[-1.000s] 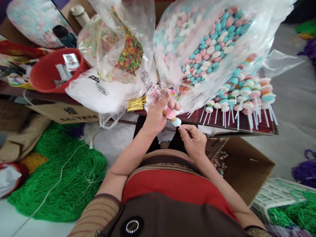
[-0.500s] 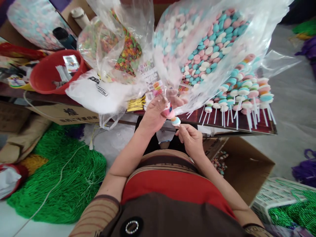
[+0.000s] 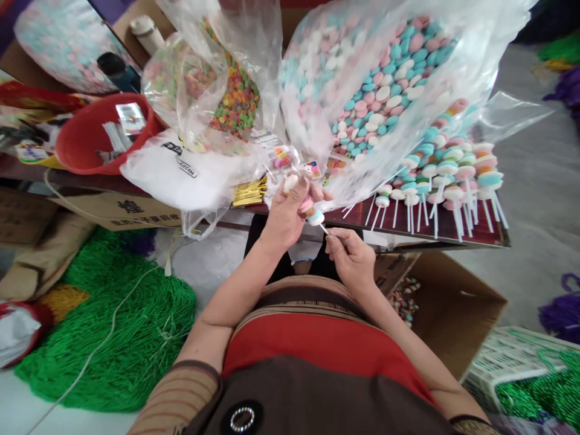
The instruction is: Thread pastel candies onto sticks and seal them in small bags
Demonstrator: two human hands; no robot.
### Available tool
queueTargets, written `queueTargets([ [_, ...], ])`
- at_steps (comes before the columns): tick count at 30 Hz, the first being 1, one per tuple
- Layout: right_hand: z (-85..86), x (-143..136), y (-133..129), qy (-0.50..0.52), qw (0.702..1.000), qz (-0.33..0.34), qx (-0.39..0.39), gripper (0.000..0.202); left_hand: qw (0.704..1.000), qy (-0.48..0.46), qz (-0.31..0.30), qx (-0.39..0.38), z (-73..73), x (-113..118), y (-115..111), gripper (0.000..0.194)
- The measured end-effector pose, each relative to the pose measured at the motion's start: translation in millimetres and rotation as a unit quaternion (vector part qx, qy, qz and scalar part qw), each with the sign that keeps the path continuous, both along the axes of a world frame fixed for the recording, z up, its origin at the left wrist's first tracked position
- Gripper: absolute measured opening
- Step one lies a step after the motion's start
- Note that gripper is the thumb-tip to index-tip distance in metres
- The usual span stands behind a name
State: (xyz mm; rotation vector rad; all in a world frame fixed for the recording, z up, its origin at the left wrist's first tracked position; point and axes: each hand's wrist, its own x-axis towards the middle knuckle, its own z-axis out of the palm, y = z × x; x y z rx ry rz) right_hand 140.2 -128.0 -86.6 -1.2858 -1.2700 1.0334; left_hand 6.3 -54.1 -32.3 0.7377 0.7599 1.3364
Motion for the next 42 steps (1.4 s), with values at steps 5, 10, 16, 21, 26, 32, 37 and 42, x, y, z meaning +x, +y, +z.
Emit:
queueTargets([
  [5, 0.1, -6.0, 1.1, 0.098, 0.993, 0.015, -0.060, 0.032, 0.997, 0.015, -0.065, 0.029, -6.0, 1.9, -3.5, 0.036],
  [10, -1.6, 1.3, 4.6, 0.096, 0.995, -0.009, -0.035, 0.035, 0.997, -0.009, -0.041, 0.068, 20.4, -20.0, 9.9, 0.066],
  [16, -5.8, 12.5, 6.0, 0.049, 0.998, -0.041, 0.002, 0.023, 0.996, 0.012, 0.085, 0.017, 40.1, -27.8, 28.9, 0.016],
  [21, -13.1, 16.5, 7.0, 0.089, 0.995, -0.050, 0.023, 0.023, 0.990, -0.068, 0.124, -0.031, 36.6, -24.2, 31.1, 0.022],
  [26, -8.7, 18.1, 3.4, 0.027, 0.999, -0.026, 0.004, 0.038, 0.984, -0.090, 0.144, -0.053, 31.5, -22.3, 31.9, 0.020],
  [32, -4.8, 11.6, 1.4, 0.103, 0.991, 0.033, -0.082, 0.050, 0.985, -0.086, 0.140, -0.054, 28.2, -21.5, 31.5, 0.026],
  [37, -3.5, 10.8, 2.6, 0.112, 0.991, 0.040, -0.069, 0.038, 0.985, -0.086, 0.137, -0.055, 28.2, -20.4, 30.0, 0.029],
  [42, -7.4, 4.7, 6.5, 0.117, 0.991, 0.026, -0.066, 0.029, 0.988, -0.073, 0.127, -0.051, 25.0, -19.0, 28.7, 0.030],
])
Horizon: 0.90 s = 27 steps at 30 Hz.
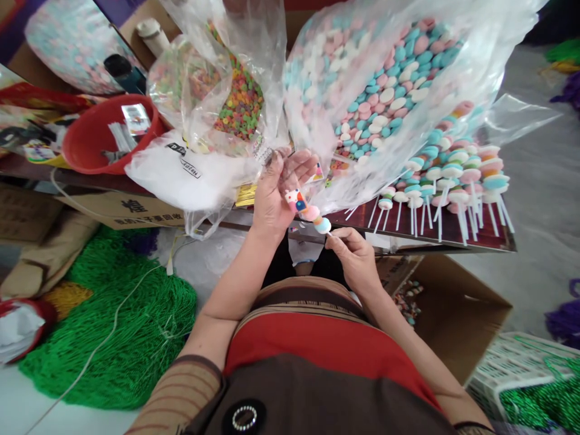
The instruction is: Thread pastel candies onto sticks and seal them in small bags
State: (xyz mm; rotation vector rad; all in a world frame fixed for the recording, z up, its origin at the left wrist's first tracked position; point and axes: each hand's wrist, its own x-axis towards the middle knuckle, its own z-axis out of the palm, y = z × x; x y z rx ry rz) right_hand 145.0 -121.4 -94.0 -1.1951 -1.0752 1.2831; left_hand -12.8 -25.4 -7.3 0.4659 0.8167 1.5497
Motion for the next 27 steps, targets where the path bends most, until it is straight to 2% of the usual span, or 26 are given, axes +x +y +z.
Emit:
queueTargets([
  [4, -6.6, -5.3, 5.9, 0.015, 0.999, -0.036, 0.009, 0.027, 1.000, -0.014, -0.016, 0.022, -5.5, 1.3, -0.4, 0.031],
  [9, -9.4, -4.5, 6.8, 0.007, 0.995, -0.094, 0.025, 0.028, 1.000, 0.007, 0.001, 0.012, -6.9, 6.4, -2.7, 0.035],
  [13, -4.8, -0.6, 2.5, -0.116, 0.987, -0.084, 0.069, 0.032, 1.000, 0.016, 0.018, -0.003, -3.6, 8.7, -4.1, 0.037],
  [16, -1.6, 2.7, 1.0, -0.219, 0.963, -0.083, 0.134, 0.032, 1.000, 0.005, 0.012, -0.001, -3.1, 8.8, -4.5, 0.035],
  [20, -1.0, 6.6, 1.4, -0.273, 0.941, -0.068, 0.191, 0.034, 1.000, 0.027, 0.009, -0.004, -6.8, 9.8, -5.1, 0.029],
  [24, -2.9, 8.0, 2.9, -0.276, 0.940, -0.070, 0.190, 0.037, 0.998, 0.018, -0.039, 0.051, -7.9, 12.2, -8.9, 0.032],
  [27, -4.0, 6.0, 4.6, -0.248, 0.942, -0.091, 0.206, 0.034, 0.995, 0.035, -0.074, 0.063, -7.4, 15.5, -13.5, 0.025],
])
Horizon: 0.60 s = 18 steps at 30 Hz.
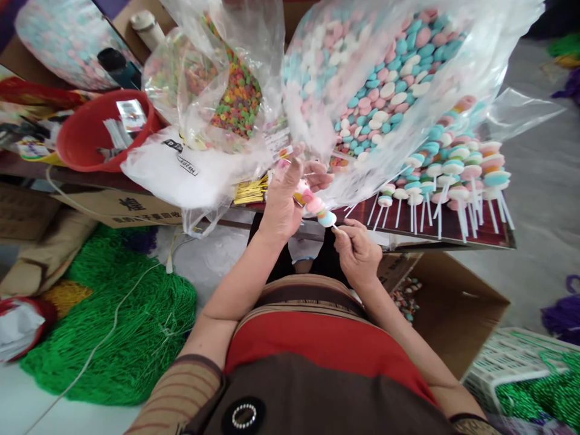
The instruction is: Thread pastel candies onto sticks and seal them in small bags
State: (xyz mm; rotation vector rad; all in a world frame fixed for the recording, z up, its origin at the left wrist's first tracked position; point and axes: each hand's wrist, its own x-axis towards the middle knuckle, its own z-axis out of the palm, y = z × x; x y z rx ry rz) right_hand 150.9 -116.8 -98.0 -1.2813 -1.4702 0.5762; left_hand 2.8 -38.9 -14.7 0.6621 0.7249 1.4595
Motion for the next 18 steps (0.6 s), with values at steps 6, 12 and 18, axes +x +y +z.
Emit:
queueTargets([
  [6, 0.8, -12.2, 1.8, 0.184, 0.977, -0.010, -0.109, 0.029, 1.000, 0.020, -0.010, -0.008, -6.7, 11.0, -7.1, 0.023],
  [12, 8.6, -23.2, 4.9, 0.248, 0.958, 0.033, -0.143, 0.034, 0.995, 0.091, -0.047, -0.001, -25.7, 19.9, -18.0, 0.036],
  [18, 4.4, -18.5, 3.9, 0.250, 0.959, 0.034, -0.132, 0.033, 0.992, 0.023, -0.100, 0.070, -4.1, -7.5, -8.1, 0.051],
])
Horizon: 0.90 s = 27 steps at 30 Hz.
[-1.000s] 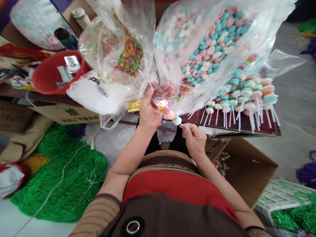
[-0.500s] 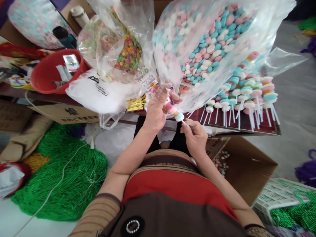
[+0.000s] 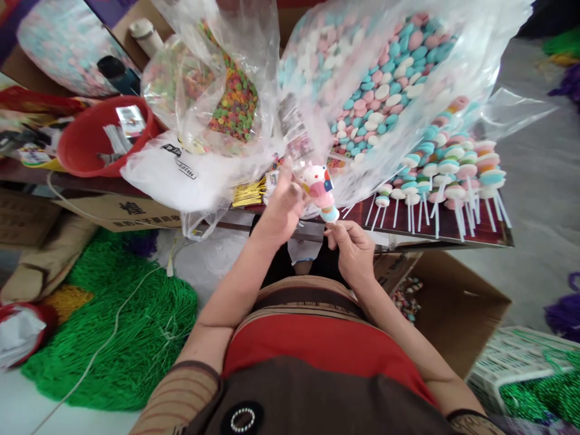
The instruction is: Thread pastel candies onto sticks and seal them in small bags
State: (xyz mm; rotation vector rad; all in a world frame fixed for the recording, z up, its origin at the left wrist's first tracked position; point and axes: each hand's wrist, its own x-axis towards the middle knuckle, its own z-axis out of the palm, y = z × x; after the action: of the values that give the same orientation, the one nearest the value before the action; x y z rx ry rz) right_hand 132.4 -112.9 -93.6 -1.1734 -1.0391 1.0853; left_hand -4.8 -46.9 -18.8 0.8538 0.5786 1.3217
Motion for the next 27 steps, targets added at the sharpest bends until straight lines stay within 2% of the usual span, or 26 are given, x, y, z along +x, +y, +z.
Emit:
queueTargets([
  [3, -3.3, 1.1, 0.4, -0.021, 1.000, -0.008, 0.018, 0.030, 0.997, -0.038, 0.061, -0.011, 18.4, -6.9, 8.4, 0.020],
  [4, -3.6, 0.5, 0.8, -0.026, 0.999, -0.009, 0.020, 0.029, 0.996, -0.036, 0.084, -0.021, 21.7, -5.3, 9.5, 0.016],
  [7, -2.6, -2.9, 1.8, -0.041, 0.999, -0.017, 0.028, 0.031, 0.991, -0.019, 0.120, -0.052, 21.0, 7.4, 6.9, 0.018],
  [12, 0.0, -5.7, -0.1, -0.043, 0.998, -0.031, 0.034, 0.034, 0.987, -0.007, 0.132, -0.097, 4.1, 27.1, -7.1, 0.026],
  [15, 2.7, -4.5, -1.3, -0.005, 1.000, 0.004, -0.001, 0.039, 0.991, 0.027, 0.096, -0.091, -4.7, 30.3, -16.1, 0.035],
  [18, 7.9, -0.8, 0.3, 0.076, 0.994, 0.066, -0.046, 0.040, 0.993, 0.065, 0.025, -0.094, -9.0, 27.1, -22.3, 0.041],
  [20, 12.2, 2.5, 2.4, 0.125, 0.985, 0.099, -0.062, 0.038, 0.994, 0.066, -0.009, -0.083, -7.2, 21.3, -21.4, 0.048],
  [22, 15.5, 5.4, 4.1, 0.145, 0.980, 0.121, -0.067, 0.036, 0.998, 0.039, -0.014, -0.057, -1.2, 13.5, -15.1, 0.053],
  [23, 16.2, 6.7, 4.7, 0.144, 0.979, 0.128, -0.068, 0.036, 0.999, 0.022, -0.003, -0.048, 2.9, 9.5, -10.3, 0.049],
  [26, 14.6, 9.7, 4.0, 0.122, 0.982, 0.126, -0.066, 0.035, 0.996, -0.014, 0.073, -0.058, 14.9, -0.5, 4.9, 0.019],
  [27, 13.2, 10.6, 3.0, 0.107, 0.985, 0.120, -0.063, 0.034, 0.993, -0.025, 0.099, -0.063, 17.6, -2.4, 8.8, 0.017],
])
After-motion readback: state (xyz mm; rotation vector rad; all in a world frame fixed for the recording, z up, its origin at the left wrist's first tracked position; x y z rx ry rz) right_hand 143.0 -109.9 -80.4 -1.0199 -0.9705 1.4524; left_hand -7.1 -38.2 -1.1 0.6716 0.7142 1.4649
